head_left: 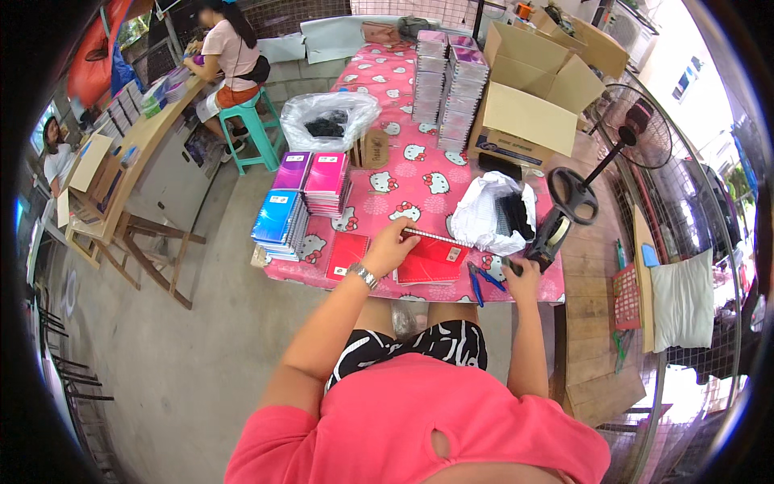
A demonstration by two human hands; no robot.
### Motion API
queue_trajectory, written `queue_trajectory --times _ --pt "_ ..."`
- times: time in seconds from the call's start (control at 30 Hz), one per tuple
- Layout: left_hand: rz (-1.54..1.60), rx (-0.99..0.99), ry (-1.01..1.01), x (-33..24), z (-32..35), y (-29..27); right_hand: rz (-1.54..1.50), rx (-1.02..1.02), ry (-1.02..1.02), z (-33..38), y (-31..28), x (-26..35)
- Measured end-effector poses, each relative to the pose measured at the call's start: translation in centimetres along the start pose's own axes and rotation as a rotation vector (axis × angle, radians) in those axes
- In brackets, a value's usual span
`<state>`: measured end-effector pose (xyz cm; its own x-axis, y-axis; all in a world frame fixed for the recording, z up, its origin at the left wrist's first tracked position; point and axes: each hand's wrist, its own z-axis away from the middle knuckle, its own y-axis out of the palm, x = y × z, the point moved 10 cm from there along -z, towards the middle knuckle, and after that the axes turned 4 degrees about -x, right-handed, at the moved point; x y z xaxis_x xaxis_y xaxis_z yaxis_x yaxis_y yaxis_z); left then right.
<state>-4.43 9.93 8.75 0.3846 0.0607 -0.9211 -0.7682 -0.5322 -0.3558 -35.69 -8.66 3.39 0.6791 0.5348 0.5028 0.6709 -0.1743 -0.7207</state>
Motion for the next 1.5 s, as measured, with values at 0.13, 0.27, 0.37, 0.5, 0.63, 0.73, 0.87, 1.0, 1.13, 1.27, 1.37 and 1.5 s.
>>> queue_trajectory --times 0.13,0.27,0.37,0.5,0.63,0.73,0.87,1.0,1.13,1.27,1.37,1.5 --pt "0.119 -0.074 -0.059 1.4 1.8 -0.5 0.379 0.029 -0.014 3.5 -0.5 -1.0" --pt "0.097 -0.176 -0.06 1.8 2.6 -1.0 0.213 -0.126 -0.278 5.1 1.1 4.7" --pt "0.003 -0.281 0.136 -0.2 2.8 -1.7 0.109 0.326 -0.252 6.3 6.4 7.3" --pt "-0.057 -0.26 0.169 -0.1 2.7 -1.5 0.045 0.326 -0.114 5.3 6.7 5.4" --pt "0.012 -0.173 -0.002 1.7 2.7 -1.0 -0.442 -0.026 0.149 4.0 1.7 6.7" --pt "-0.14 -0.365 0.318 -2.4 3.8 -2.2 -0.589 -0.097 -0.036 3.7 -2.5 13.8" --pt "0.0 -0.295 0.186 0.2 3.0 -1.8 -0.467 0.086 -0.452 4.5 -3.0 23.2" --pt "-0.018 -0.201 0.056 0.8 2.7 -1.1 -0.478 0.12 -0.466 4.8 -1.8 25.5" --pt "-0.079 -0.279 0.192 0.2 3.0 -1.9 -0.351 0.119 -0.52 5.0 -1.2 27.1" --pt "-0.097 -0.261 0.178 0.9 3.0 -2.0 -0.281 0.109 -0.542 5.0 -1.3 27.5" --pt "-0.058 -0.25 0.18 1.3 2.9 -1.7 -0.347 0.219 -0.489 4.9 -0.3 26.8" --pt "0.043 -0.276 0.209 0.9 3.3 -1.7 -0.852 0.8 0.351 6.4 6.1 21.7"
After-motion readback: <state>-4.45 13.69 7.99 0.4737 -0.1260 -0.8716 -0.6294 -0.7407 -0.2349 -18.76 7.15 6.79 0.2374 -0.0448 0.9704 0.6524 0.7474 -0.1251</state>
